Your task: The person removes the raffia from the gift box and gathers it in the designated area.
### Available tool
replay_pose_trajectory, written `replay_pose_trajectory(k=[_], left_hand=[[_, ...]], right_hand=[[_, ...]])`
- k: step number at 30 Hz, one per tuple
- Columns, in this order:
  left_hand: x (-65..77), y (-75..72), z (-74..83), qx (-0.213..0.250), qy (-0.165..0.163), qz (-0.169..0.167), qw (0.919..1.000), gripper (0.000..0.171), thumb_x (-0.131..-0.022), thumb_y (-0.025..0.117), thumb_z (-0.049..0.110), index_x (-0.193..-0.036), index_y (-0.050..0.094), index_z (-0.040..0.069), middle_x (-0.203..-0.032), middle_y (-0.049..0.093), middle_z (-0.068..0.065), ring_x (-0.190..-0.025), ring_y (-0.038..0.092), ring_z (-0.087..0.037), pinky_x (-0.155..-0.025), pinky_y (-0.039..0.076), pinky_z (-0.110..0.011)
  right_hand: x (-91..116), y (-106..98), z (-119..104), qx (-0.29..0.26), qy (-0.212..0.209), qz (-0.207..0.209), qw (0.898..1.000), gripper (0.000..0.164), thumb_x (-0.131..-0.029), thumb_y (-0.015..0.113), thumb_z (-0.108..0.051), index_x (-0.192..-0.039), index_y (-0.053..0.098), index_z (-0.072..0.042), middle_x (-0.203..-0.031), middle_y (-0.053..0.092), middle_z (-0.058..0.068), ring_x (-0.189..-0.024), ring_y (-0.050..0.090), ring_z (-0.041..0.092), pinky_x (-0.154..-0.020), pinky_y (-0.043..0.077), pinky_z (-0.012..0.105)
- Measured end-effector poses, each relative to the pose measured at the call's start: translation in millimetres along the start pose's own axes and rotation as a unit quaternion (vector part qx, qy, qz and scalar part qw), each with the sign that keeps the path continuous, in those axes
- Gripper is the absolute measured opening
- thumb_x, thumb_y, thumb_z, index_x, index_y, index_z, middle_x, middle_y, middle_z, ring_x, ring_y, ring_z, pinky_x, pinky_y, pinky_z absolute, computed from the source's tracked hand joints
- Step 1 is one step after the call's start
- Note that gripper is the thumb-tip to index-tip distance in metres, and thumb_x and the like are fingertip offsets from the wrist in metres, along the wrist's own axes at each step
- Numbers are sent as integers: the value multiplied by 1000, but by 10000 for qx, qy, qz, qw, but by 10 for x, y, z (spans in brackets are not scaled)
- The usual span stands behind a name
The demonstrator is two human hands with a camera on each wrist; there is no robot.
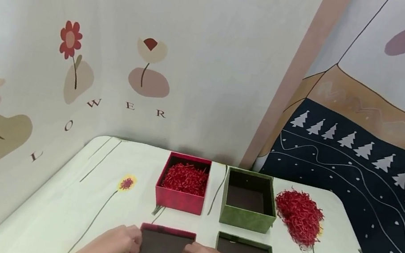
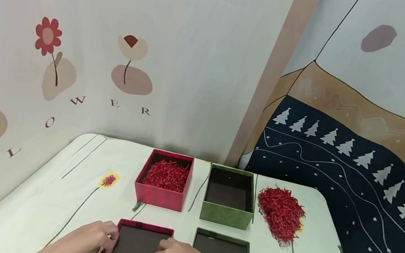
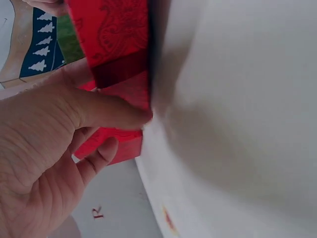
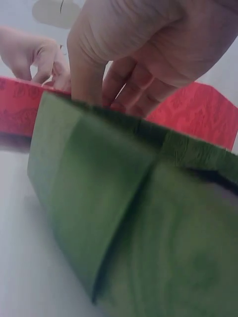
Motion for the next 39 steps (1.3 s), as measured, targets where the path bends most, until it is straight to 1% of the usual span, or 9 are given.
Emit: replay_pose_trajectory(k=[4, 6, 11, 15, 18, 23, 27, 32, 39], left_hand=[[-6, -131, 56, 231, -299, -158, 9992, 13, -79, 91, 25, -84, 80, 29, -91, 61, 20, -81, 53, 2, -75, 54, -23], [-31, -237, 111, 108, -367, -19, 9993, 15, -80, 90, 19, -87, 80, 28, -94, 64, 16, -84, 56, -1, -77, 56, -25], [-216, -564, 279, -552, -349, 1137, 9914, 27, -79, 82, -5, -91, 80, 19, -93, 69, 5, -84, 62, -11, -74, 58, -29], [-493, -750, 356, -492, -410, 2119, 9752, 19, -83, 81, 0, -96, 77, 13, -92, 69, 2, -85, 66, -15, -74, 59, -29], [-761, -819, 373, -247, -738, 2404, 9676, 16, -87, 79, 4, -103, 76, 7, -94, 68, -3, -83, 65, -17, -74, 60, -31], [-1178, -833, 305, -9, -1867, 1988, 9621, 38, -92, 76, 11, -123, 67, -9, -105, 70, -21, -76, 64, -21, -74, 61, -37], [-1440, -739, 170, 180, -2507, 1398, 9578, 49, -94, 75, 15, -128, 59, -17, -103, 70, -27, -72, 65, -24, -73, 61, -41], [-1731, -660, 99, 344, -2820, 874, 9548, 79, -90, 80, 24, -146, 42, -16, -131, 59, -35, -114, 66, -42, -96, 55, -52], [-1962, -556, 56, 557, -2963, 360, 9528, 78, -88, 78, 17, -157, 42, 7, -160, 34, -29, -141, 42, -50, -109, 41, -65]], right_hand=[[14, -125, -16, -256, 153, 43, 9995, 38, -88, 78, -1, -117, 77, -25, -120, 65, -10, -104, 59, -1, -85, 53, 15], [21, -241, -27, -231, 143, 282, 9992, 40, -88, 77, 2, -119, 76, -24, -125, 65, -7, -110, 60, 2, -89, 53, 18], [-28, -643, 32, 333, 247, 1293, 9907, 27, -93, 75, -3, -118, 75, -14, -121, 67, 0, -113, 63, 12, -94, 54, 23], [-158, -936, 218, 183, 1015, 1949, 9754, 26, -97, 71, -8, -123, 71, -4, -121, 67, 9, -110, 66, 21, -92, 58, 33], [-282, -1060, 371, -15, 1604, 2389, 9577, 28, -97, 70, -6, -124, 70, 3, -116, 68, 16, -102, 70, 27, -85, 60, 37], [-461, -1079, 563, -177, 2406, 2643, 9338, 25, -97, 69, -3, -118, 70, 9, -109, 70, 22, -93, 72, 30, -78, 62, 39], [-543, -990, 663, -519, 2761, 2592, 9240, 19, -98, 66, -3, -111, 71, 10, -78, 70, 13, -62, 64, 19, -56, 54, 32], [-588, -909, 739, -590, 2938, 2675, 9158, 18, -98, 65, -2, -80, 64, -1, -54, 48, 0, -45, 39, 8, -45, 34, 23], [-676, -888, 790, -858, 2892, 2803, 9113, 13, -95, 68, 2, -83, 65, 3, -55, 49, 3, -45, 39, 9, -45, 36, 22]])
Point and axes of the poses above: each hand's wrist, its own x-axis away from the middle knuckle, its own y-axis out of the palm, z = x × y, the point moved 2 cm from there along -x, towards the middle knuckle
